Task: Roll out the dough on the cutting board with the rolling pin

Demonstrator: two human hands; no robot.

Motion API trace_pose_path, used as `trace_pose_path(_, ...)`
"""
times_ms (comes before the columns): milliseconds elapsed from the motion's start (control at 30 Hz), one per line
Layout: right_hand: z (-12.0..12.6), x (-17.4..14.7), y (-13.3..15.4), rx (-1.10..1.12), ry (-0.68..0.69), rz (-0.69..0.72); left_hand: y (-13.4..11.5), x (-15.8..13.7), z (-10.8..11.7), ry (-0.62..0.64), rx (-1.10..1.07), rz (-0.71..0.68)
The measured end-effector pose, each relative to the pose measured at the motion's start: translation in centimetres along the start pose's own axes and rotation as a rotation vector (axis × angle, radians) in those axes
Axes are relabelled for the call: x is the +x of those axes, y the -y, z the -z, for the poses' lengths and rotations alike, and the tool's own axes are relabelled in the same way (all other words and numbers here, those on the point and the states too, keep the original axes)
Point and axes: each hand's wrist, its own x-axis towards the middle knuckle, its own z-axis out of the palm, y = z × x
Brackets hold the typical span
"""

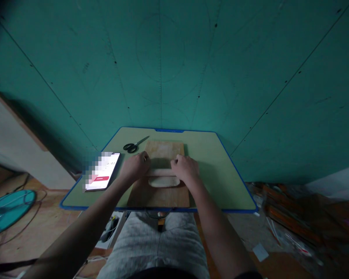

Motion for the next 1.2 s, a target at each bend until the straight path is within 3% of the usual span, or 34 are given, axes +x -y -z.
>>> trace_pose_path(333, -0.5, 2.7, 0.1, 0.023, 0.049, -0.039, -0.2, 2.0, 0.1, 0.036, 0.036, 0.042)
trace_pose_path(500, -0.1, 0.7, 0.3, -0.021, 0.013, -0.023, -0.2, 0.9, -0.1, 0.060, 0.040, 0.030)
trace_pose_path(867, -0.5, -3.6, 0.3, -0.076, -0.083, -0.024, -0.9, -3.8, 0.3, -0.055, 0.083, -0.006)
trace_pose_path(1000, -1.4, -5.1, -0.2, -0.046, -0.166, 0.029, -1.0, -5.7, 0.1, -0.104, 0.081, -0.052)
trace_pose_path(1200, -3.3, -7.8, -1.3, 0.066, -0.415, 0.213, -0.4, -8.6, -1.0, -0.157, 0.091, -0.143)
